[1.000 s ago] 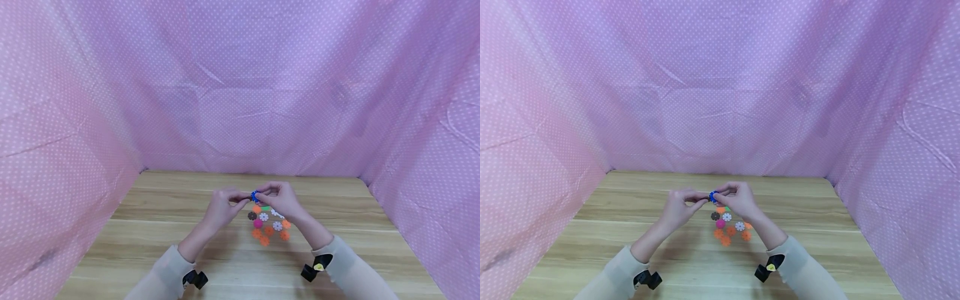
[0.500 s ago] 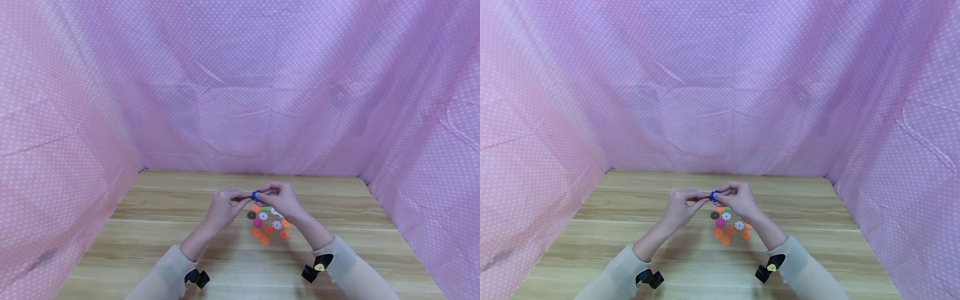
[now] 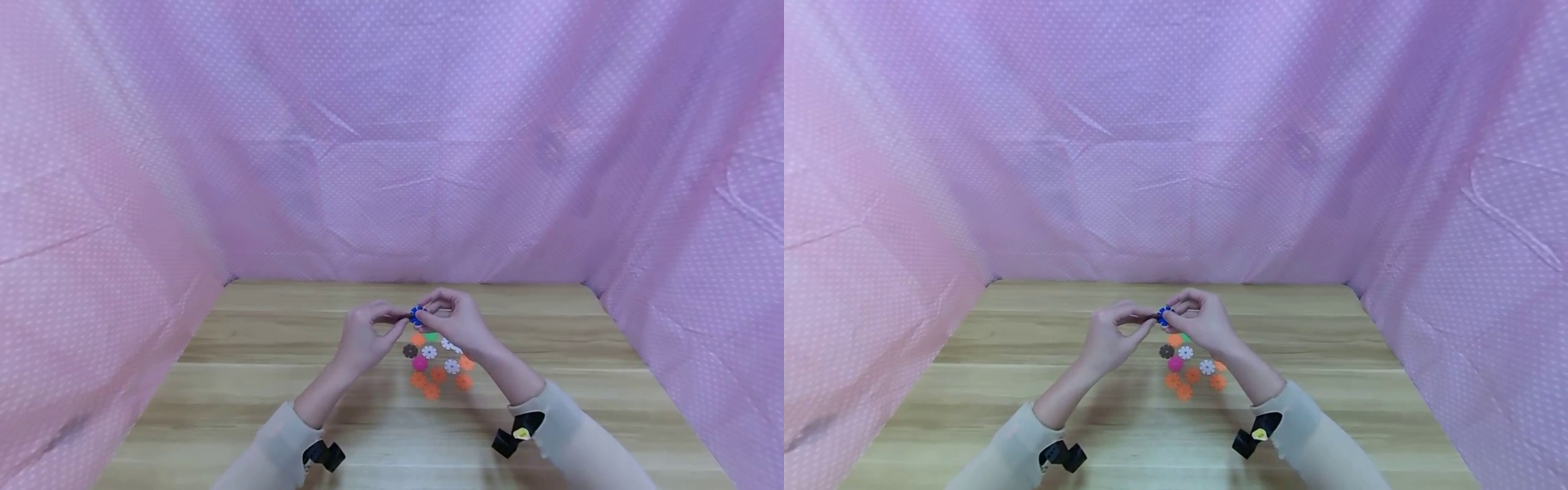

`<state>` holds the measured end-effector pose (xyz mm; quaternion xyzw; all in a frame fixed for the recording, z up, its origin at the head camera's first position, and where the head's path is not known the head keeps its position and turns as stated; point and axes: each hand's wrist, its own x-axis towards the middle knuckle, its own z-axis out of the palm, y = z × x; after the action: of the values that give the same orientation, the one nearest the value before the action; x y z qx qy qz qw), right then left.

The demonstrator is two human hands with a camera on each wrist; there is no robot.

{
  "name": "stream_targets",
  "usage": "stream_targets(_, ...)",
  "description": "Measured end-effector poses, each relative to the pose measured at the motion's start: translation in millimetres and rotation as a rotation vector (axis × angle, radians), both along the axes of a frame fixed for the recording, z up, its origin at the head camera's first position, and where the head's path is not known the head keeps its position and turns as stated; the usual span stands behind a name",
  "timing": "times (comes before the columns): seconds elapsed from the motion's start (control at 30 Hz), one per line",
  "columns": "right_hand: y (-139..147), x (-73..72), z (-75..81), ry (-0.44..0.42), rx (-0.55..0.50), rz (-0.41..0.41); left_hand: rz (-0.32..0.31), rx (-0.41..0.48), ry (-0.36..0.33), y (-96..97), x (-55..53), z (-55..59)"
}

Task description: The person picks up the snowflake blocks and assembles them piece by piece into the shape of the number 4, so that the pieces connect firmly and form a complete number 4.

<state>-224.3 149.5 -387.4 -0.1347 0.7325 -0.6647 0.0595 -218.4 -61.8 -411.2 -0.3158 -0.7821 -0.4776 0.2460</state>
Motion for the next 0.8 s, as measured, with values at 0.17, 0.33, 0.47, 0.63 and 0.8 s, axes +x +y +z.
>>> stream_targets(0.17, -1, 1.5, 6.3, -0.008, 0.007, 0.004, -0.022, 0.014, -0.004, -2.5, 1.0, 2.3)
stream_targets(0.33, 1, -1.3, 8.2, 0.008, 0.035, 0.01, -0.024, 0.058, -0.031, -6.9, 1.1, 4.5)
stream_targets(0.47, 4, -7.8, 9.8, 0.044, 0.04, -0.018, -0.015, 0.089, -0.05, -13.7, -3.1, 6.6)
stream_targets(0.63, 12, -17.5, 9.2, 0.072, 0.09, -0.046, -0.012, 0.116, -0.056, -24.1, -6.7, 10.4)
stream_targets(0.8, 18, -28.0, 1.4, 0.14, 0.24, -0.083, 0.002, 0.127, -0.059, -32.6, -9.1, 13.5)
